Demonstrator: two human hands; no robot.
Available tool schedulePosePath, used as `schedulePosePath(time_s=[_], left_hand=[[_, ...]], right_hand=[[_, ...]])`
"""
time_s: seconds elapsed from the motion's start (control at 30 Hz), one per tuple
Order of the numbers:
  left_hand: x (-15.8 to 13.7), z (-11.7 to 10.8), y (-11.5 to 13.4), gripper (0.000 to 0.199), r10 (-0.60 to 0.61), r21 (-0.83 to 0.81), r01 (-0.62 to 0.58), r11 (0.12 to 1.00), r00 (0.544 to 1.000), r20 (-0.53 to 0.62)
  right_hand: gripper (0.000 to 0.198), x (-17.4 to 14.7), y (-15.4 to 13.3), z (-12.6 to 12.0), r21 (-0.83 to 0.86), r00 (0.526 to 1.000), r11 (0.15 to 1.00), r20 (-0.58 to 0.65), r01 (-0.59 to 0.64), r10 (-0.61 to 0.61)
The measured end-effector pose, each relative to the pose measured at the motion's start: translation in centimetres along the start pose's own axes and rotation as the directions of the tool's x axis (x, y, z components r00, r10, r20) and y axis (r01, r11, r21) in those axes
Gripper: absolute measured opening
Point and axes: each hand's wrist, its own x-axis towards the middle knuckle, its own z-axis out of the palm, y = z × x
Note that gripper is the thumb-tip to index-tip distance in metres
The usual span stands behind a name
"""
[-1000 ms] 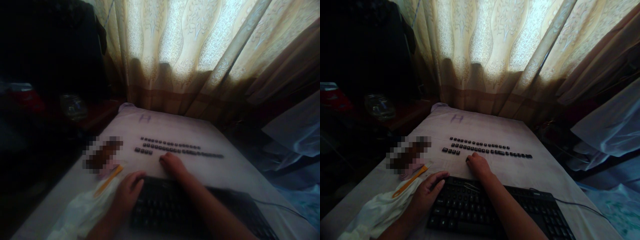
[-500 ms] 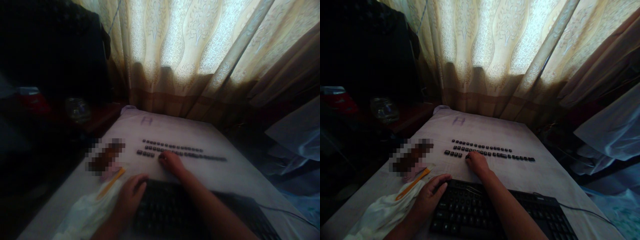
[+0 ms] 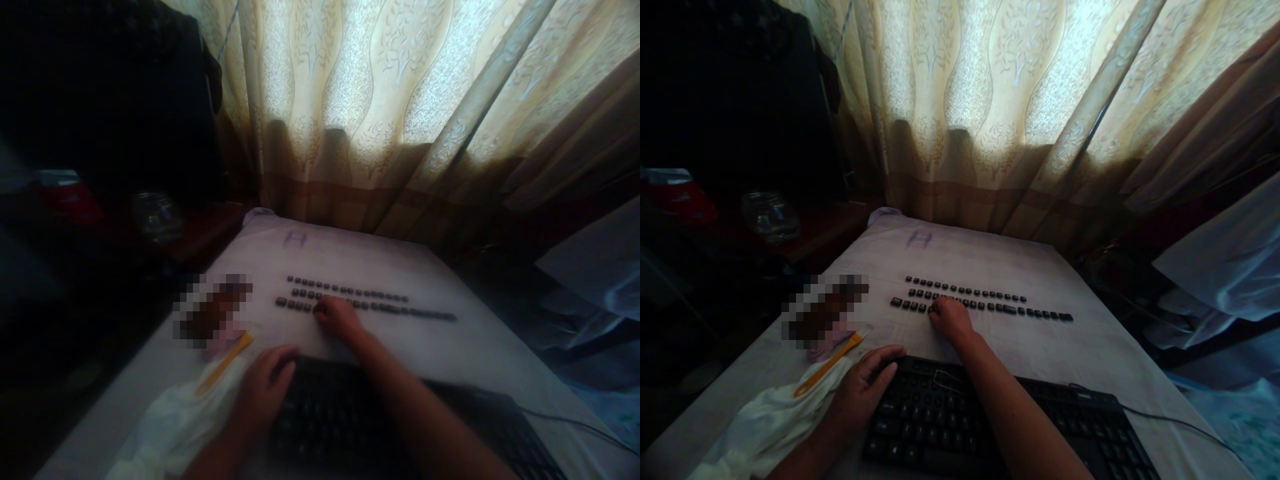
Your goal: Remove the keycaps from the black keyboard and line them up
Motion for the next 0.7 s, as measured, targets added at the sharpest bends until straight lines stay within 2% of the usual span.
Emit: schedulePosePath(time_s=[0.7], left_hand=[[0.04,-0.04,0.32,0.028,0.016,-0.011,-0.016,1.0,1.0,-0.016]], right_hand=[[0.02,0.01,-0.35,-0.06,-0.017,1.0,1.0,-0.003,-0.015,0.015]])
